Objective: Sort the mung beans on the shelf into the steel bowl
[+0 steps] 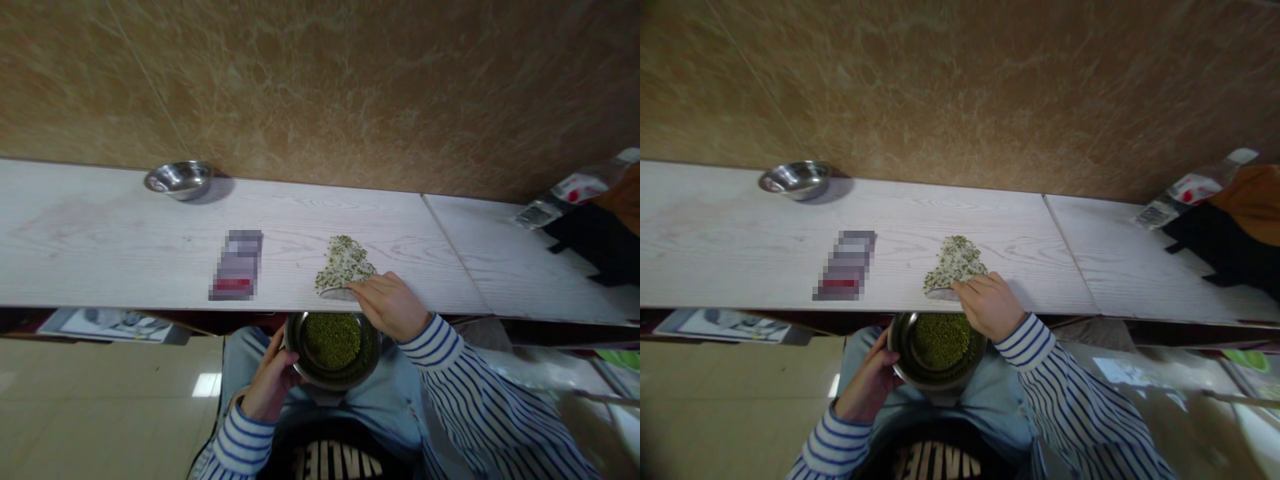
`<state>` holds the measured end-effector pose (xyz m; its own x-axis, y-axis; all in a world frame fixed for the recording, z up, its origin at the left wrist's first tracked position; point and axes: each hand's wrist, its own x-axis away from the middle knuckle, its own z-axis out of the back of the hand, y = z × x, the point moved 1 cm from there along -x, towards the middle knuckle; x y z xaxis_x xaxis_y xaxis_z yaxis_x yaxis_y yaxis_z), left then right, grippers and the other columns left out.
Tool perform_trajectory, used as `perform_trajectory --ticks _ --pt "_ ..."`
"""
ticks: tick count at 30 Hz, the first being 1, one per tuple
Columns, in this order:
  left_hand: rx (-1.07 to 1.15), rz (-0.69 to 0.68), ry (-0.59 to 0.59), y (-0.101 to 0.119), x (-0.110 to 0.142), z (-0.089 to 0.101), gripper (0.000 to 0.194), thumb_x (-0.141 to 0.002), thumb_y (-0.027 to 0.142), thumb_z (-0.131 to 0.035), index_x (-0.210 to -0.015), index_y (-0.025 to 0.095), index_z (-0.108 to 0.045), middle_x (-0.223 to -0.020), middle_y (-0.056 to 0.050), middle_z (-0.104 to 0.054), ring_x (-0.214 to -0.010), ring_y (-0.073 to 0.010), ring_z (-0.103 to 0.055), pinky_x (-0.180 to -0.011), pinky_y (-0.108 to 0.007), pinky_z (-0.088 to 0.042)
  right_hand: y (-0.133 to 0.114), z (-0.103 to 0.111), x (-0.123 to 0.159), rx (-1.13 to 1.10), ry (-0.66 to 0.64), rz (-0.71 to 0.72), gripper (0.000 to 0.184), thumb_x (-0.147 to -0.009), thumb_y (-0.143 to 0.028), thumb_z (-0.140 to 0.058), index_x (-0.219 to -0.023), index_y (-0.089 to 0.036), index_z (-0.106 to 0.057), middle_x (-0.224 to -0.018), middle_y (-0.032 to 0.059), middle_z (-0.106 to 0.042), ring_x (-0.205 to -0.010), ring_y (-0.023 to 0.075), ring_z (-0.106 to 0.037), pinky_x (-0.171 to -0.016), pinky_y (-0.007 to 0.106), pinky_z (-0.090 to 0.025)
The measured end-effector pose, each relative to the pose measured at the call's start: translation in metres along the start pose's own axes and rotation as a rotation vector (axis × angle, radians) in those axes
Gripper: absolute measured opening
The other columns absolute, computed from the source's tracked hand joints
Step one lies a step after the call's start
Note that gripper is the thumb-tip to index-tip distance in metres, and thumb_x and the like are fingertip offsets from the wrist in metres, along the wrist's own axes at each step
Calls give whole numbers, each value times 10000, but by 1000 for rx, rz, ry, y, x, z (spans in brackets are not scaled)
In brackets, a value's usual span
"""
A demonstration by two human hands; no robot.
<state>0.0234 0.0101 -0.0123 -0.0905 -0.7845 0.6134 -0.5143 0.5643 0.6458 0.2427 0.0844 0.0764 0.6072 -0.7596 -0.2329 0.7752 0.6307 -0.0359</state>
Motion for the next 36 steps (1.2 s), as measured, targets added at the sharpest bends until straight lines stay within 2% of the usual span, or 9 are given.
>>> perform_trajectory --ticks 5,10,15,19,24,29,36 --pt "-8 11 -25 1 0 -1 643 -627 147 -574 -1246 282 -467 -996 -26 -601 -724 -167 -569 -526 -276 -477 12 0 -5 33 0 -59 276 -894 -209 -391 -1091 -148 -575 -862 66 -666 -800 167 -560 -698 311 -332" --pt "-5 3 -14 2 1 -2 659 -629 142 -573 -1263 273 -448 -921 -15 -600 -699 -167 -558 -517 -290 -482 15 7 -4 8 29 -81 281 -900 -218 -378 -1090 -149 -574 -880 64 -666 -808 164 -562 -708 306 -350" --pt "-5 10 -6 0 1 -2 673 -619 151 -584 -1267 277 -447 -950 -21 -604 -702 -169 -563 -515 -290 -483 19 15 6 31 74 -104 263 -898 -216 -401 -1082 -154 -578 -865 61 -665 -804 164 -562 -709 298 -350" --pt "-5 5 -8 -2 -1 -1 660 -619 154 -585 -1256 270 -459 -1008 -37 -603 -713 -166 -564 -525 -284 -484 20 12 16 73 71 -115 250 -890 -197 -421 -1082 -172 -580 -865 51 -665 -816 163 -561 -706 301 -335" --pt "-29 11 -59 -2 -1 -1 625 -661 153 -572 -1262 269 -448 -955 -30 -602 -736 -171 -562 -556 -298 -492 12 7 24 84 49 -97 255 -882 -169 -441 -1099 -176 -575 -891 45 -665 -852 164 -555 -717 308 -325" --pt "-28 6 -56 -3 -1 -2 603 -670 141 -553 -1248 281 -451 -1044 -31 -577 -766 -171 -557 -564 -305 -493 11 11 34 74 72 -101 245 -873 -160 -457 -1085 -163 -580 -921 49 -668 -857 161 -556 -724 308 -328" --pt "-27 12 -64 -2 1 -6 611 -670 135 -553 -1255 266 -437 -930 -16 -596 -708 -159 -556 -549 -303 -495 19 15 51 106 140 -186 222 -878 -161 -449 -1050 -150 -589 -877 53 -672 -819 150 -568 -716 295 -336"
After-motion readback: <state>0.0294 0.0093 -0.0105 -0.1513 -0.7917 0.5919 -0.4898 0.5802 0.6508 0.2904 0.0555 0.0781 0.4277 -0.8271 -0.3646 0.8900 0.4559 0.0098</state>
